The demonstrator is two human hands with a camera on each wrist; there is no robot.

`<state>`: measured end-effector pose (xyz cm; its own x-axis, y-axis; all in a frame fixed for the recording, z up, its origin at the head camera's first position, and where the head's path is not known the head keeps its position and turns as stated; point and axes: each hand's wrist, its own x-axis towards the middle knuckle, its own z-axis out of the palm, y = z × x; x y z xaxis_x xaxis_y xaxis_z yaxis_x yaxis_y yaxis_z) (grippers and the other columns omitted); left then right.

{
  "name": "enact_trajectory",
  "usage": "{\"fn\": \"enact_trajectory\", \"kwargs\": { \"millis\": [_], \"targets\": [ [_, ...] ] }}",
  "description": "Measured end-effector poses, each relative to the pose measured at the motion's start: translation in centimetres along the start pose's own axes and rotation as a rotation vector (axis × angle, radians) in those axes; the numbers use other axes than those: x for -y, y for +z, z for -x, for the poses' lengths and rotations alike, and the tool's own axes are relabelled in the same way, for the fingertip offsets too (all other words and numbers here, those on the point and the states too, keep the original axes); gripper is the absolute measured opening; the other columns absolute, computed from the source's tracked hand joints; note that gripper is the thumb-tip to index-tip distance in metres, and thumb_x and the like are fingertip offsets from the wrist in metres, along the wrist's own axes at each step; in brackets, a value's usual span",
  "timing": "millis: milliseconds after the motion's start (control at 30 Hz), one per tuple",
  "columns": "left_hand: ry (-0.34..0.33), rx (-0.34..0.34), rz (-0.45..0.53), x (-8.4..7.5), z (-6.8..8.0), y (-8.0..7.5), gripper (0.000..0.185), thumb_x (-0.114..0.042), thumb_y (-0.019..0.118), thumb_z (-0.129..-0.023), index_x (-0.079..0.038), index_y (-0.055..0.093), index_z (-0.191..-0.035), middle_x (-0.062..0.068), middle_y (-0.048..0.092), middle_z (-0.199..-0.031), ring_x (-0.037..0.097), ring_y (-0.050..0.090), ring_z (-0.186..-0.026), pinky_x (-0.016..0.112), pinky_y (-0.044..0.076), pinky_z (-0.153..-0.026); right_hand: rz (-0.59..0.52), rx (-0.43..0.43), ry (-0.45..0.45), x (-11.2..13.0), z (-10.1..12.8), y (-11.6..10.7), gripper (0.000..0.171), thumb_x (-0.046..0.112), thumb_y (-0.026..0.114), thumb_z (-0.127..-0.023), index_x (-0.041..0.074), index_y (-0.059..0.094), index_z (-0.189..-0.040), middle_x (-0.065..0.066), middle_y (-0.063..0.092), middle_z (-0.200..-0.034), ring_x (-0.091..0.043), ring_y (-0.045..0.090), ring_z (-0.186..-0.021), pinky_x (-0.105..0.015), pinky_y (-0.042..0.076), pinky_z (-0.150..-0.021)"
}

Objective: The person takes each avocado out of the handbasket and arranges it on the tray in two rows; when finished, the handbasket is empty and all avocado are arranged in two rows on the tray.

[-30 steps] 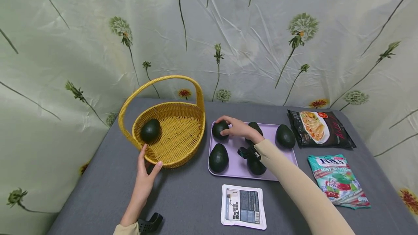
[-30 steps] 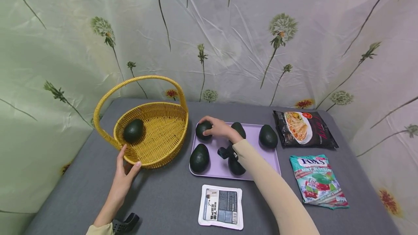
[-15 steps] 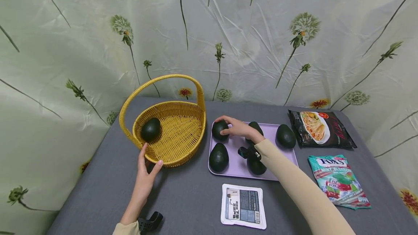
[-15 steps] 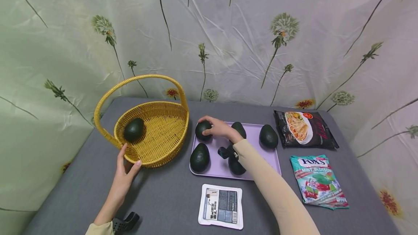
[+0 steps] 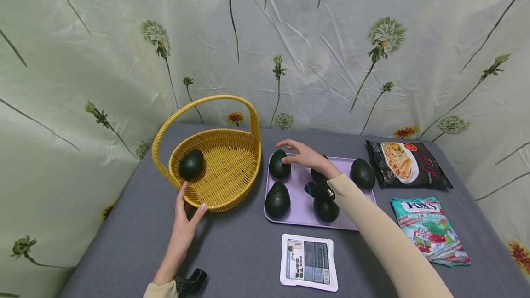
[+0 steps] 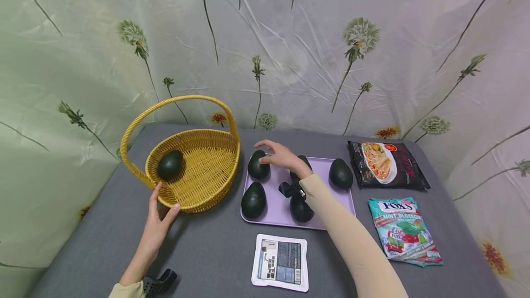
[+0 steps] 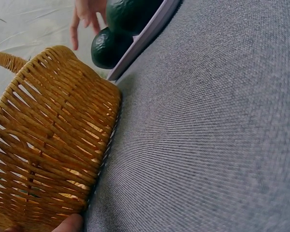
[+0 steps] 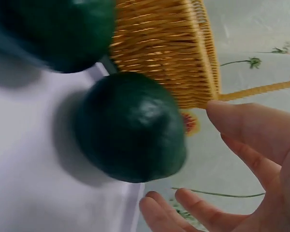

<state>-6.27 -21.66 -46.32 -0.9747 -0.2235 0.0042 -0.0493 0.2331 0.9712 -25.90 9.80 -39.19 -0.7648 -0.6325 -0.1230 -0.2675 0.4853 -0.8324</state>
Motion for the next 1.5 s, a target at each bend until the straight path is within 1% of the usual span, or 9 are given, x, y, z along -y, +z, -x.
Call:
{"fn": "enact_trajectory", "kwargs": {
  "millis": [133,300,467,600,800,1000,1267,1367,1500],
  "targets": [
    [-0.006,0.000,0.004,0.0,0.1,0.0,0.078,-0.021,0.056,-0.098,-0.023,0.003,-0.155,0.008,-0.002,-0.157,0.037,0.005,-0.141,0.064,0.013,-0.105,-0.023,-0.018,-0.020,1.3,-0.3,-0.4,0.046,0.009,0.060,-0.094,0.008,0.046,-0.139,-0.018,0.034,-0.146,-0.042,0.038,-0.129,-0.052,0.037,-0.098],
    [-0.004,-0.002,0.006,0.0,0.1,0.0,0.078,-0.021,0.056,-0.098,-0.023,0.003,-0.155,0.009,-0.001,-0.157,0.037,0.006,-0.141,0.064,0.013,-0.105,-0.010,-0.022,-0.119,3.2,-1.3,0.5,0.045,0.009,0.060,-0.094,0.004,0.048,-0.137,-0.016,0.038,-0.144,-0.037,0.037,-0.131,-0.046,0.035,-0.102],
    [0.003,-0.001,0.014,0.1,0.3,0.0,0.077,-0.019,0.056,-0.098,-0.021,0.004,-0.155,0.009,0.000,-0.157,0.037,0.007,-0.141,0.065,0.013,-0.104,-0.006,-0.011,-0.204,5.6,-3.1,2.8,0.041,0.010,0.061,-0.095,0.002,0.051,-0.134,-0.016,0.042,-0.140,-0.037,0.041,-0.128,-0.042,0.037,-0.102],
    [0.000,-0.001,0.016,0.2,0.3,0.0,0.077,-0.019,0.056,-0.098,-0.021,0.004,-0.155,0.009,0.000,-0.157,0.037,0.006,-0.141,0.065,0.013,-0.104,0.000,0.034,-0.235,7.5,-5.0,5.3,0.043,0.012,0.062,-0.094,0.003,0.050,-0.135,-0.016,0.044,-0.140,-0.033,0.042,-0.128,-0.039,0.037,-0.102],
    [-0.013,0.006,0.014,0.2,0.3,0.0,0.076,-0.020,0.055,-0.099,-0.022,0.003,-0.155,0.009,0.000,-0.157,0.040,0.008,-0.140,0.066,0.015,-0.103,-0.037,0.140,-0.199,9.3,-7.7,9.5,0.049,0.012,0.061,-0.094,0.007,0.045,-0.140,-0.015,0.043,-0.141,-0.033,0.045,-0.126,-0.036,0.044,-0.094],
    [-0.028,0.003,0.010,0.2,0.1,-0.1,0.077,-0.022,0.055,-0.099,-0.022,0.003,-0.155,0.010,-0.001,-0.157,0.038,0.006,-0.141,0.065,0.013,-0.104,-0.038,0.210,-0.164,10.4,-9.7,12.6,0.054,0.013,0.061,-0.094,0.008,0.041,-0.144,-0.017,0.038,-0.146,-0.032,0.037,-0.132,-0.041,0.040,-0.097],
    [-0.001,0.003,0.014,0.1,0.1,-0.2,0.076,-0.019,0.055,-0.099,-0.018,0.004,-0.155,0.010,0.000,-0.157,0.039,0.007,-0.140,0.064,0.013,-0.104,0.039,0.228,-0.053,11.1,-11.7,14.8,0.065,0.011,0.062,-0.093,0.015,0.032,-0.150,-0.009,0.033,-0.151,-0.025,0.036,-0.134,-0.035,0.036,-0.101],
    [0.004,0.004,0.010,0.1,0.0,-0.3,0.076,-0.019,0.055,-0.099,-0.019,0.004,-0.155,0.010,-0.001,-0.157,0.039,0.006,-0.140,0.065,0.013,-0.104,0.088,0.255,-0.042,11.6,-12.0,15.4,0.068,0.010,0.060,-0.094,0.016,0.027,-0.152,-0.008,0.031,-0.152,-0.024,0.038,-0.133,-0.034,0.038,-0.100],
    [-0.001,0.007,0.011,0.1,-0.1,-0.2,0.076,-0.020,0.055,-0.099,-0.022,0.004,-0.155,0.010,-0.002,-0.157,0.039,0.007,-0.140,0.064,0.015,-0.104,0.108,0.239,-0.067,12.1,-12.1,16.0,0.059,0.009,0.062,-0.093,0.015,0.038,-0.147,-0.009,0.042,-0.144,-0.023,0.049,-0.121,-0.030,0.043,-0.090]
  ]
}}
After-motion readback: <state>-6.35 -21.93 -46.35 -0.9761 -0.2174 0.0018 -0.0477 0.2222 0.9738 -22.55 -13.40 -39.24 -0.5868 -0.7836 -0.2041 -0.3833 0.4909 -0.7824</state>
